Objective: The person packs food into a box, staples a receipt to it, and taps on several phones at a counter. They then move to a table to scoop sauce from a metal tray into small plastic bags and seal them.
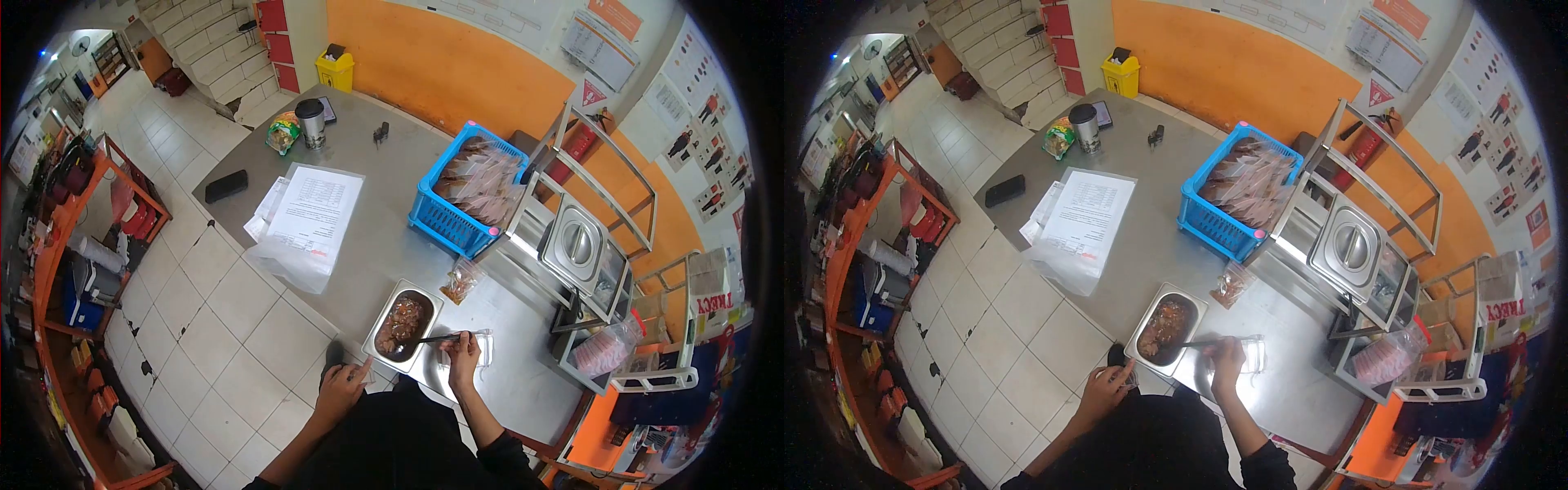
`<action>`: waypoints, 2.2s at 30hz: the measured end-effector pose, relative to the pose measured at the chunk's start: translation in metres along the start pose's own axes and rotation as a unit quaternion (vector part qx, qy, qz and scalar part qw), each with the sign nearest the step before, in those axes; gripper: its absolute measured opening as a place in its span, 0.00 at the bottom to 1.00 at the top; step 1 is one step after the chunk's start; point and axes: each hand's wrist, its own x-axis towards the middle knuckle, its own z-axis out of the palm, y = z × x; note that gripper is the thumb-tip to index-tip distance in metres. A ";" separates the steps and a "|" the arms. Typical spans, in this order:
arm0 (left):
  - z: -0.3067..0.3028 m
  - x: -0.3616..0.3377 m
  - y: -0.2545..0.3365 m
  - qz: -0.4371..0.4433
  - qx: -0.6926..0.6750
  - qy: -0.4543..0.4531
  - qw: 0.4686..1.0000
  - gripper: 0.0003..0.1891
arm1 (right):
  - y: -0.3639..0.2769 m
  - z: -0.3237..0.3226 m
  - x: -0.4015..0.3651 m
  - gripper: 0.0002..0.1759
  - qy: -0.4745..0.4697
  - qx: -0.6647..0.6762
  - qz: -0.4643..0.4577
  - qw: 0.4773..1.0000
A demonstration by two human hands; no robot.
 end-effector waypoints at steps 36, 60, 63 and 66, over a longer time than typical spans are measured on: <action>-0.002 0.001 -0.001 0.024 0.006 0.033 0.999 0.33 | 0.007 -0.004 0.010 0.16 -0.037 0.001 -0.010 0.999; -0.012 0.001 -0.007 0.022 -0.002 0.042 0.999 0.29 | 0.010 -0.021 -0.006 0.13 0.004 0.072 0.043 0.996; -0.008 0.001 -0.008 0.022 0.008 0.030 0.999 0.29 | 0.011 -0.009 -0.015 0.15 0.004 0.029 -0.020 0.999; -0.006 0.001 -0.009 0.020 0.008 0.020 1.000 0.30 | 0.005 0.000 -0.022 0.16 0.010 0.016 -0.051 0.999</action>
